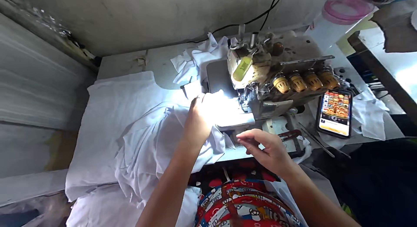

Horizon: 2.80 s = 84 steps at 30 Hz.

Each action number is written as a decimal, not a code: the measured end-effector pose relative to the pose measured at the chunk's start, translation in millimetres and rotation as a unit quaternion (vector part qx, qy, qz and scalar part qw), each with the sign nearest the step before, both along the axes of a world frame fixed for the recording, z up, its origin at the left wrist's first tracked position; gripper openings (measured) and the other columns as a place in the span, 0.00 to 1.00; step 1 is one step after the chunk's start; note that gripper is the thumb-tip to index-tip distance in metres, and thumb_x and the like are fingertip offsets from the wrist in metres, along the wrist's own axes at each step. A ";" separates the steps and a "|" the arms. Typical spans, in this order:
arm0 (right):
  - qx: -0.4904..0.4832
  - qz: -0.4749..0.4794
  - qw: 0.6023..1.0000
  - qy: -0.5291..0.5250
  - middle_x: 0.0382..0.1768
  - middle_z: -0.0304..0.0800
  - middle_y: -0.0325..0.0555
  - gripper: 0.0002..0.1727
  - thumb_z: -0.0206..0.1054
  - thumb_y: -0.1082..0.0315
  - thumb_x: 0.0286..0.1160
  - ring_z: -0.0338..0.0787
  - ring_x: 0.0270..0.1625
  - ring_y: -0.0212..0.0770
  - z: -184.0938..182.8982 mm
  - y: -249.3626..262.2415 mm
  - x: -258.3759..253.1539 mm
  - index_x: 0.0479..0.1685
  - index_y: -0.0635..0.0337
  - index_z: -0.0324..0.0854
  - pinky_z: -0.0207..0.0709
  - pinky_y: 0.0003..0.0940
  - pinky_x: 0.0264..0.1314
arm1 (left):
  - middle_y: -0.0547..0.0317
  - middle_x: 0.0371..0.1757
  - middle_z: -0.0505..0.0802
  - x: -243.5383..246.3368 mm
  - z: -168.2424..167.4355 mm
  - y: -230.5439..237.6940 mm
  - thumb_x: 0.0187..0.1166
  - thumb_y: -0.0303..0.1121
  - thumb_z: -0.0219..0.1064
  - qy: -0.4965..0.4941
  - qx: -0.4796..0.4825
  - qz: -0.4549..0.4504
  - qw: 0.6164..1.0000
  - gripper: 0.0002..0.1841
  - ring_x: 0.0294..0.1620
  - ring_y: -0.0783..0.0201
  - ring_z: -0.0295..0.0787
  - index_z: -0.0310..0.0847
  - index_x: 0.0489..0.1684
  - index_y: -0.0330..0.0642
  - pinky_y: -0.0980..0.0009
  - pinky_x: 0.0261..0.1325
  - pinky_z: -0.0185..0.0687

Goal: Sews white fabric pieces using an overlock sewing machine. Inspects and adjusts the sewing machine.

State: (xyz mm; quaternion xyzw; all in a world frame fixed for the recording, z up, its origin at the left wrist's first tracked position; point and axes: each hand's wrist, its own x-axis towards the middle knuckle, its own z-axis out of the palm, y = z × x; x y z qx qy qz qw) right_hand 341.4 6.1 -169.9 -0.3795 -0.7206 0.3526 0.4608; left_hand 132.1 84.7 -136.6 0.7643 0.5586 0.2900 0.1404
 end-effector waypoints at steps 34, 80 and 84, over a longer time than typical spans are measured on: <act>-0.300 0.220 0.927 0.047 0.33 0.87 0.33 0.13 0.67 0.61 0.77 0.84 0.35 0.20 -34.6 -7.2 -49.4 0.44 0.64 0.84 0.80 0.21 0.42 | 0.22 0.69 0.81 -191.9 41.1 -26.4 0.84 0.29 0.64 0.027 -0.103 0.260 0.960 0.20 0.69 0.28 0.80 0.74 0.70 0.24 0.32 0.70 0.74; -0.177 0.037 0.961 0.212 0.36 0.93 0.26 0.07 0.74 0.70 0.73 0.91 0.37 0.21 22.8 0.1 -28.5 0.43 0.50 0.81 0.87 0.19 0.45 | 0.70 0.29 0.91 -22.6 24.8 -67.0 0.76 0.28 0.73 -0.291 -0.174 -0.110 0.934 0.02 0.30 0.84 0.84 0.89 0.37 0.38 0.85 0.37 0.81; -0.167 0.030 0.963 0.208 0.34 0.93 0.26 0.07 0.73 0.72 0.72 0.91 0.36 0.21 20.8 2.3 -29.6 0.42 0.51 0.82 0.87 0.19 0.43 | 0.70 0.31 0.91 -23.4 25.8 -70.3 0.78 0.29 0.71 -0.289 -0.165 -0.114 0.936 0.04 0.31 0.84 0.84 0.88 0.39 0.38 0.86 0.38 0.80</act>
